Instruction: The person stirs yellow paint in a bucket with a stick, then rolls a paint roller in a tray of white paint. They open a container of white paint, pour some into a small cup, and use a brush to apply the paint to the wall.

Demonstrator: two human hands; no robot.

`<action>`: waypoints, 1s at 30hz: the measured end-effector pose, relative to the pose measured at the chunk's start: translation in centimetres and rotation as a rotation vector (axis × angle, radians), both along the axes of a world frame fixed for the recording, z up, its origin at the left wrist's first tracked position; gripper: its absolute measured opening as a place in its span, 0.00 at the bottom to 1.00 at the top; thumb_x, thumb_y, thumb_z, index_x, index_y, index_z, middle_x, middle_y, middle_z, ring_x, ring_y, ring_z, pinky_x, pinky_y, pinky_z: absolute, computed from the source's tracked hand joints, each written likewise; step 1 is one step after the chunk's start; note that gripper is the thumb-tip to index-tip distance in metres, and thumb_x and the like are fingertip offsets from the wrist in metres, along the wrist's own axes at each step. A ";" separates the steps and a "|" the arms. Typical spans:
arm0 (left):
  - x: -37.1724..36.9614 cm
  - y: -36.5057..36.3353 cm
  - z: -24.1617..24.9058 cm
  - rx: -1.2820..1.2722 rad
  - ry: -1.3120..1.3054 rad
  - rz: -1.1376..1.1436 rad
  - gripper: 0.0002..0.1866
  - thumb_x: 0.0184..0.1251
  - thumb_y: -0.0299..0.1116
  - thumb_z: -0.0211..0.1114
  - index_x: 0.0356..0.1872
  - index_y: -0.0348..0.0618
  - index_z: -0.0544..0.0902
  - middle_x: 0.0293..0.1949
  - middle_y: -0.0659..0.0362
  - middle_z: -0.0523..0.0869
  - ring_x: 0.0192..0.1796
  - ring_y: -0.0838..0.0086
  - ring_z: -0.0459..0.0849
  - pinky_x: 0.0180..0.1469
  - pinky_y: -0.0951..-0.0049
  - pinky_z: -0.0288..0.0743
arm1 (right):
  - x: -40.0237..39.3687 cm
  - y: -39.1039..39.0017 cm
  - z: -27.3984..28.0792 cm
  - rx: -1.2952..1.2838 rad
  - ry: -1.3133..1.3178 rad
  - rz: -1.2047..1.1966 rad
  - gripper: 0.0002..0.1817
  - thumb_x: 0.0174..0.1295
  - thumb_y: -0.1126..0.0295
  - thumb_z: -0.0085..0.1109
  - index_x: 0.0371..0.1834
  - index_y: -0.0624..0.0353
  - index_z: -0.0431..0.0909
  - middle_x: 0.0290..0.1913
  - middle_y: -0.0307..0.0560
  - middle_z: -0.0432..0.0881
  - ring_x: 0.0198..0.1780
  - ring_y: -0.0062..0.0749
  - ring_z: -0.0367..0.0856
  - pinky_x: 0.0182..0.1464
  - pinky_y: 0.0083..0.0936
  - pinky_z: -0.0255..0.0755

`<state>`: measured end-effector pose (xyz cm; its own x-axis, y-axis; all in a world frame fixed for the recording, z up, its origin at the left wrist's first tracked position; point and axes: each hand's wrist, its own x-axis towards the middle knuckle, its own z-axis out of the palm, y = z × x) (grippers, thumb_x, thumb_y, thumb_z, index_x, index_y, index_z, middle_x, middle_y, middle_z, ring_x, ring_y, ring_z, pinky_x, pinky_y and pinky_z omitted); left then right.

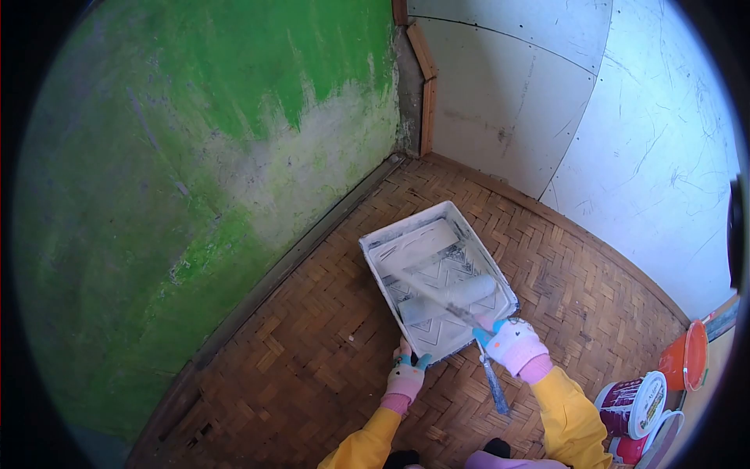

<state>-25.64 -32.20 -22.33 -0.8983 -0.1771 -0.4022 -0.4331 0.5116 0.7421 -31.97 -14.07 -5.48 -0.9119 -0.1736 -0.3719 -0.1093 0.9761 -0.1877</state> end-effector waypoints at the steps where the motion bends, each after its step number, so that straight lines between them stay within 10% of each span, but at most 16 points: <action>1: 0.2 0.0 -0.5 -0.006 0.035 0.006 0.41 0.59 0.52 0.58 0.68 0.51 0.48 0.62 0.44 0.62 0.60 0.46 0.65 0.57 0.57 0.65 | -0.4 0.0 -0.1 0.019 -0.019 -0.024 0.17 0.63 0.52 0.41 0.50 0.43 0.72 0.36 0.55 0.81 0.39 0.52 0.79 0.43 0.41 0.72; 30: 0.1 0.1 -0.5 -0.045 0.061 -0.006 0.40 0.60 0.49 0.59 0.68 0.50 0.49 0.60 0.43 0.63 0.57 0.46 0.68 0.54 0.56 0.68 | 0.2 2.9 -1.7 -0.049 0.100 -0.166 0.18 0.61 0.50 0.46 0.47 0.44 0.76 0.35 0.60 0.79 0.39 0.54 0.78 0.42 0.44 0.72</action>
<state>-25.58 -32.13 -22.86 -0.9220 -0.1884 -0.3383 -0.3845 0.5472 0.7435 -31.79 -11.21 -7.18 -0.9615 -0.0335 -0.2728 0.0318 0.9723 -0.2314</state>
